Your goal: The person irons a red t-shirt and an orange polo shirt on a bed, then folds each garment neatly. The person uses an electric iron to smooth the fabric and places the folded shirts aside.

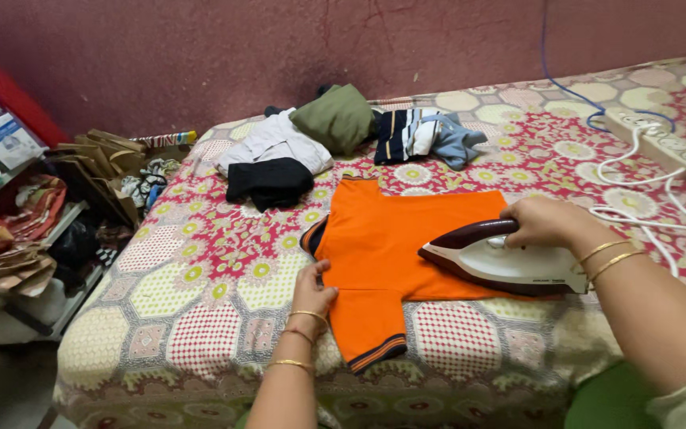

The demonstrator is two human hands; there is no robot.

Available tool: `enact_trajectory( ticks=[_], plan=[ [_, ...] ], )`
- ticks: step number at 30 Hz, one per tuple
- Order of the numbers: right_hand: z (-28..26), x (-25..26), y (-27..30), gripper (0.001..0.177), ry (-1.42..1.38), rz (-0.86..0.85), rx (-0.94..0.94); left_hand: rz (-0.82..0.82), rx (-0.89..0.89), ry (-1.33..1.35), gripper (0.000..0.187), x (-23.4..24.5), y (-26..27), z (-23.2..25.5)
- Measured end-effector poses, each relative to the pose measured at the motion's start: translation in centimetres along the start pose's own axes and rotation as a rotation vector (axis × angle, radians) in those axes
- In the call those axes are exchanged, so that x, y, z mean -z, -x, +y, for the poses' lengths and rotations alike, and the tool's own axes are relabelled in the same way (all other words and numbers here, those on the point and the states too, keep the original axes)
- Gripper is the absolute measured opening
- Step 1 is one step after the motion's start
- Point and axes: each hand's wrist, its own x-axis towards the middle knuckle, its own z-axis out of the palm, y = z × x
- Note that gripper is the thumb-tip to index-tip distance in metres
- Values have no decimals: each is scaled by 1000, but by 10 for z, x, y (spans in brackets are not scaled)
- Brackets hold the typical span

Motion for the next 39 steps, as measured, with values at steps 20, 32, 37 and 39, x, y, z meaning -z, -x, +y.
enact_trajectory(
  ticks=[20, 32, 37, 39],
  plan=[
    [-255, -24, -31, 35, 94, 152, 188, 745, 137, 807, 33, 40, 24, 49],
    [-103, -43, 6, 21, 184, 297, -48, 46, -232, -779, 24, 24, 40, 73],
    [9, -28, 62, 35, 164, 149, -461, 162, -213, -787, 27, 20, 41, 71],
    [47, -26, 75, 32, 105, 208, -517, 182, -225, -788, 28, 19, 38, 67]
  ],
)
